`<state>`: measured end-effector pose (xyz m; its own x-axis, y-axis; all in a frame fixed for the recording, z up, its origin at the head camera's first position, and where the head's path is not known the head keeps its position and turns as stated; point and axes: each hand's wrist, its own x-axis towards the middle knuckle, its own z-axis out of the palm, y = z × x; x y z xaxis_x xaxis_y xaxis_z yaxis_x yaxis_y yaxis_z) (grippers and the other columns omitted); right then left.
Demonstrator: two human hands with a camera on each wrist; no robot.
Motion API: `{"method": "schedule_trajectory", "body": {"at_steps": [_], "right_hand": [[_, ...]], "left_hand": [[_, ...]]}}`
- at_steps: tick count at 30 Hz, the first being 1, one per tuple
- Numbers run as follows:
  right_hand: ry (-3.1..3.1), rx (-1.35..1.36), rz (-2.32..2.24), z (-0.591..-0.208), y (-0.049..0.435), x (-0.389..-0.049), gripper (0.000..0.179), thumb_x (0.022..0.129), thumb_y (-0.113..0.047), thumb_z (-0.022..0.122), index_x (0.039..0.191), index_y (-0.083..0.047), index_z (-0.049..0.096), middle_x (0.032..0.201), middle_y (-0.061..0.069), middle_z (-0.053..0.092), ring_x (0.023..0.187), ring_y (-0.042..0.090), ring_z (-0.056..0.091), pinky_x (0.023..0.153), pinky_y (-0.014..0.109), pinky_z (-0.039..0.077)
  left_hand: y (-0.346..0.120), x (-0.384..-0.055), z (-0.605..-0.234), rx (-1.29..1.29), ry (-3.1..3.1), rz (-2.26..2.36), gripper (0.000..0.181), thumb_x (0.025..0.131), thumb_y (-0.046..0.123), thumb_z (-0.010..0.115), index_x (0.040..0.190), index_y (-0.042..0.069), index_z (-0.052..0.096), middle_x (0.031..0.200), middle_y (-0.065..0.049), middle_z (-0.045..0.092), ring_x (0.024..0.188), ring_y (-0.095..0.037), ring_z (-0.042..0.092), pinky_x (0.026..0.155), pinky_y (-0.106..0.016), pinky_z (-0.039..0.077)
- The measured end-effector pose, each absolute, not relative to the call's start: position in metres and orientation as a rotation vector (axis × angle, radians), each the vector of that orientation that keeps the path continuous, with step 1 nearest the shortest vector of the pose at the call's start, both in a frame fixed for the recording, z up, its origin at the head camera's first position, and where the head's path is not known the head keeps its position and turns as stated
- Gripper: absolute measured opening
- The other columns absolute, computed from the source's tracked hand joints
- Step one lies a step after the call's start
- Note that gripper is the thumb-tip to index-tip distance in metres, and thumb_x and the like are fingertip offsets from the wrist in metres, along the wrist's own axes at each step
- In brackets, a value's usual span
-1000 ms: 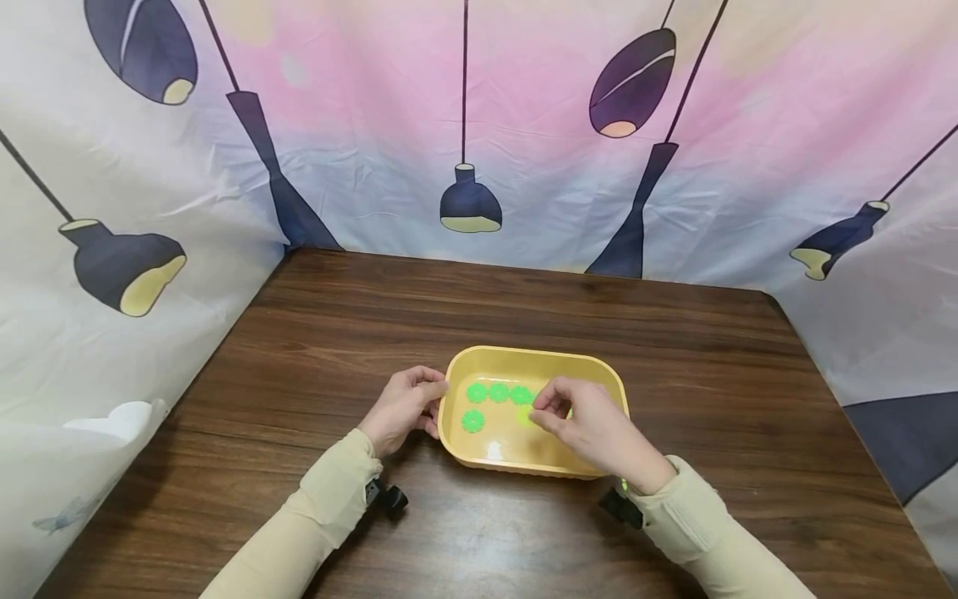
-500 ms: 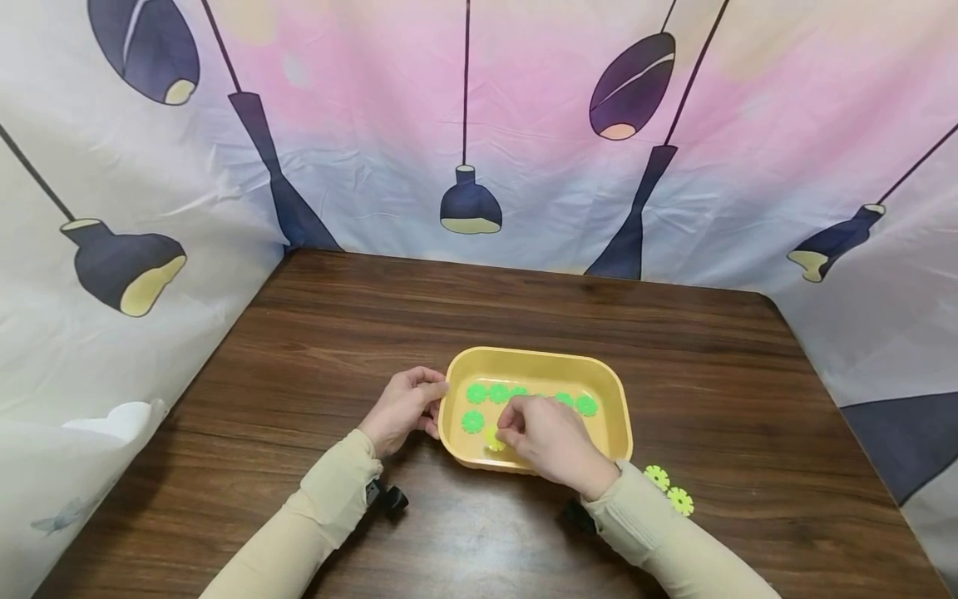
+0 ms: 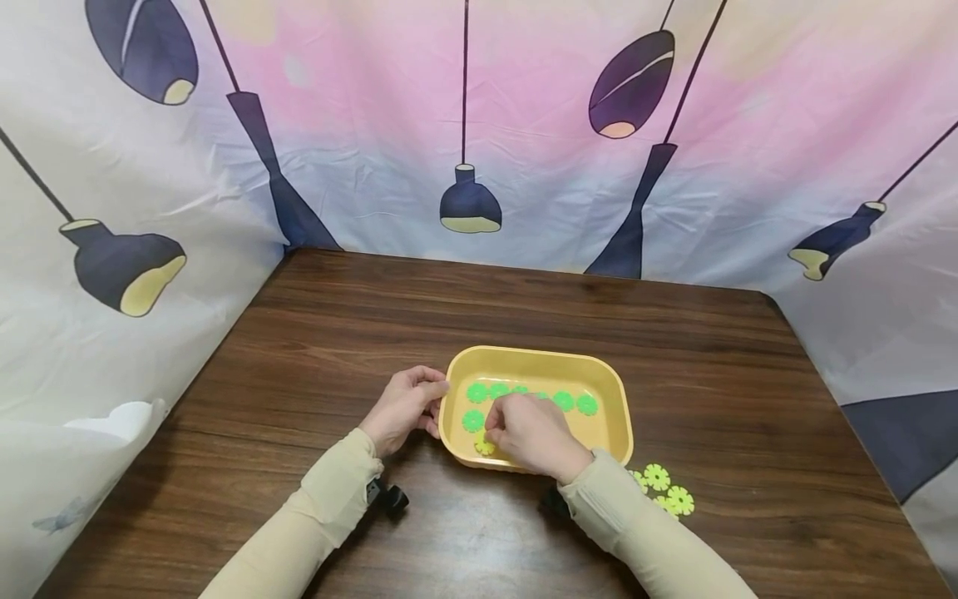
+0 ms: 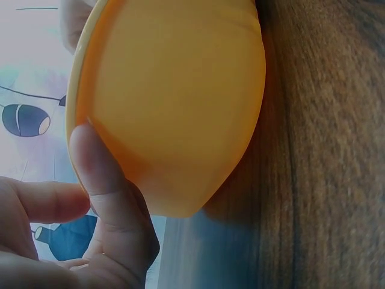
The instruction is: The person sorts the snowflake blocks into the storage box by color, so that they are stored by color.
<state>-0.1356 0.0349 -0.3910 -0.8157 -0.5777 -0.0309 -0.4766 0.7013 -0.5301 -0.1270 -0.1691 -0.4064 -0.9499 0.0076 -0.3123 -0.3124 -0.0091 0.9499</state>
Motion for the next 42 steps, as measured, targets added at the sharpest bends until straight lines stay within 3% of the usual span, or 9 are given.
{"method": "schedule_trajectory", "body": {"at_steps": [31, 42], "right_hand": [[2.702, -0.878, -0.693, -0.391, 0.024, -0.141, 0.01, 0.08, -0.011, 0.067, 0.077, -0.021, 0.069, 0.072, -0.015, 0.062, 0.062, 0.005, 0.053, 0.06, 0.03, 0.046], [2.726, -0.81, -0.773, -0.376, 0.038, -0.142, 0.007, 0.085, -0.018, 0.072, 0.08, -0.022, 0.068, 0.074, -0.016, 0.063, 0.067, 0.004, 0.056, 0.074, 0.034, 0.047]], "left_hand": [[-0.17, -0.127, -0.41, -0.314, 2.013, 2.078, 0.026, 0.095, 0.006, 0.054, 0.114, -0.009, 0.049, 0.07, -0.007, 0.053, 0.051, -0.013, 0.051, 0.042, -0.025, 0.049], [-0.17, -0.128, -0.411, -0.32, 2.023, 2.077, 0.025, 0.094, 0.006, 0.055, 0.113, -0.008, 0.049, 0.071, -0.007, 0.053, 0.051, -0.013, 0.051, 0.042, -0.026, 0.049]]}}
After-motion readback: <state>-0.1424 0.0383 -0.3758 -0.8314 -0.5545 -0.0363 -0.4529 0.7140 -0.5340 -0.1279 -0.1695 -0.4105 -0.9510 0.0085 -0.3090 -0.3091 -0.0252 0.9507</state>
